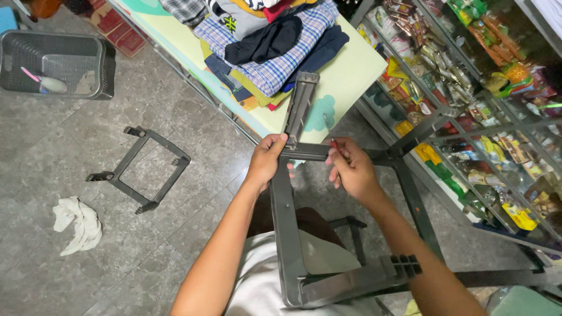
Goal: The person wipes a metal frame with a white cloth, then uses a screwdriver to tighten screws on the frame. The person handles the frame and other metal parts on the floor.
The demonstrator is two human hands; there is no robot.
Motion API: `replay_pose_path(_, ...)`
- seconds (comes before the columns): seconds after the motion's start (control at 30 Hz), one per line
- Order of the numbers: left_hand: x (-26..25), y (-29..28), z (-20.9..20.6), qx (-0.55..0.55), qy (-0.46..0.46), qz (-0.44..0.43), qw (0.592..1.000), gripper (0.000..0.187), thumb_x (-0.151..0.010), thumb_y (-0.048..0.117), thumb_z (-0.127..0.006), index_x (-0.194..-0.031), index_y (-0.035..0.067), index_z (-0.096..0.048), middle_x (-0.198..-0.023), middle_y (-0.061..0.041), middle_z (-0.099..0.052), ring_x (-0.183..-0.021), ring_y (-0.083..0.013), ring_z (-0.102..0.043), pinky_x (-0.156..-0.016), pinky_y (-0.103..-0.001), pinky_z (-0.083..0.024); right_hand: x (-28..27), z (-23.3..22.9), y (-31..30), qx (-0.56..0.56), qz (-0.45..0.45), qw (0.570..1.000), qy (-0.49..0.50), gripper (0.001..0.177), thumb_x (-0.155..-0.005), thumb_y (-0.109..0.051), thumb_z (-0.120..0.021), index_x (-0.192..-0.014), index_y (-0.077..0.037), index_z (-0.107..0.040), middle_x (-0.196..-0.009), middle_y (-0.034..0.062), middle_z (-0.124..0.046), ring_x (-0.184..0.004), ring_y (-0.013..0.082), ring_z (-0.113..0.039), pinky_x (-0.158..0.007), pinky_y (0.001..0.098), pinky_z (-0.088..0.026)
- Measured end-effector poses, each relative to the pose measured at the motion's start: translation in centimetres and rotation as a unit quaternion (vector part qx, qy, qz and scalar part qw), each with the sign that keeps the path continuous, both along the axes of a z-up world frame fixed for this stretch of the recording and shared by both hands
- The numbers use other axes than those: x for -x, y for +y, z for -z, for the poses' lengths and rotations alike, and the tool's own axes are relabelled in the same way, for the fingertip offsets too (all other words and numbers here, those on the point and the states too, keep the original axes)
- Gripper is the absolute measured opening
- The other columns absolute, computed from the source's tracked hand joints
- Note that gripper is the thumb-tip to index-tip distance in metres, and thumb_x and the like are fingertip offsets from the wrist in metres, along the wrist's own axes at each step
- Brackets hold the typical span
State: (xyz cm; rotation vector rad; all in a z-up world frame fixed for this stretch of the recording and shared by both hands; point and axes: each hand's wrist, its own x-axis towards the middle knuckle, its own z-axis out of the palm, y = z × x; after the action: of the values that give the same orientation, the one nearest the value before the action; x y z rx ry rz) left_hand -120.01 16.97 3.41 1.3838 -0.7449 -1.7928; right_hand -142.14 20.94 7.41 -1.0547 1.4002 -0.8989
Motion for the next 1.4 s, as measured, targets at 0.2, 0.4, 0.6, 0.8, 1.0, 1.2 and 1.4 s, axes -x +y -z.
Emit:
replay_pose_path(0.2, -1.0, -1.3, -0.1, 0.039, 0.091, -0.043, 0.994, 0.034, -0.102, 0.039, -0.058, -0.116, 0.008, -0.059, -0.085, -0.006, -0.065, -0.058, -0.0127, -0.061, -0.048, -0.034, -0.058, 0.0, 0.3, -2.7, 0.210, -0.012, 0.935, 0.287, 0.024, -0.094, -0.019, -0.072, -0.111, -0.003, -0.064, -0.090, 0.0090, -0.068, -0.073, 0.0170, -0.064, -0.066, 0.0321, -0.051)
replay_pose_path(0.4, -2.2, -0.8, 1.5, 0.054, 0.092, -0.091, 0.990, 0.034, -0.105, 0.038, -0.054, -0.116, 0.006, -0.057, -0.084, -0.008, -0.065, -0.059, -0.0132, -0.063, -0.050, -0.034, -0.059, 0.5, -0.9, -5.4, 0.185, -0.094, 0.941, 0.268, 0.023, -0.093, -0.018, -0.068, -0.111, -0.003, -0.064, -0.083, 0.0048, -0.065, -0.070, 0.0149, -0.061, -0.066, 0.0312, -0.051)
replay_pose_path(0.6, -3.9, 0.5, 0.9, 0.200, -0.201, -0.083, 0.955, 0.036, -0.108, 0.039, -0.058, -0.114, 0.004, -0.065, -0.092, -0.008, -0.071, -0.088, -0.0204, -0.066, -0.080, -0.039, -0.054, -0.9, -0.1, -4.1, 0.061, -0.246, 0.964, 0.078, 0.026, -0.098, -0.012, -0.058, -0.124, -0.007, -0.059, -0.085, -0.0030, -0.062, -0.068, 0.0055, -0.056, -0.059, 0.0255, -0.050)
replay_pose_path(0.8, -3.3, 1.7, -4.0, 0.481, -0.446, -0.133, 0.743, 0.023, -0.096, 0.023, -0.068, -0.105, 0.002, -0.063, -0.099, -0.015, -0.065, -0.095, -0.0320, -0.063, -0.086, -0.039, -0.050, -2.5, -0.7, -2.7, 0.014, -0.224, 0.974, 0.026, 0.029, -0.100, -0.011, -0.060, -0.128, -0.005, -0.062, -0.082, 0.0009, -0.058, -0.060, 0.0056, -0.049, -0.048, 0.0221, -0.039)
replay_pose_path(1.0, -2.5, 2.0, -5.6, 0.320, -0.062, -0.047, 0.944, 0.035, -0.110, 0.023, -0.039, -0.121, 0.004, -0.066, -0.118, -0.004, -0.072, -0.104, -0.0161, -0.067, -0.098, -0.031, -0.051, -5.0, -1.2, -3.0, 0.043, -0.185, 0.981, -0.043, 0.027, -0.098, -0.008, -0.061, -0.124, -0.004, -0.060, -0.092, 0.0027, -0.070, -0.061, 0.0046, -0.052, -0.049, 0.0209, -0.041)
replay_pose_path(1.2, -2.7, 1.9, -4.0, 0.254, 0.117, -0.031, 0.960, 0.030, -0.109, 0.029, -0.049, -0.114, 0.003, -0.065, -0.122, -0.012, -0.072, -0.114, -0.0183, -0.067, -0.104, -0.033, -0.052, -5.2, -1.1, -2.7, 0.048, -0.210, 0.972, -0.091, 0.024, -0.098, -0.007, -0.063, -0.121, -0.002, -0.058, -0.096, 0.0071, -0.074, -0.065, 0.0053, -0.056, -0.054, 0.0198, -0.044)
replay_pose_path(1.4, -3.3, 1.5, -3.9, 0.206, 0.310, -0.156, 0.915, 0.032, -0.121, 0.040, -0.044, -0.117, 0.015, -0.063, -0.089, -0.003, -0.060, -0.074, -0.0143, -0.061, -0.078, -0.045, -0.066, -4.5, -2.1, -1.9, 0.049, -0.121, 0.980, -0.149, 0.020, -0.097, -0.003, -0.065, -0.114, 0.001, -0.055, -0.096, 0.0113, -0.078, -0.061, 0.0081, -0.056, -0.048, 0.0227, -0.042)
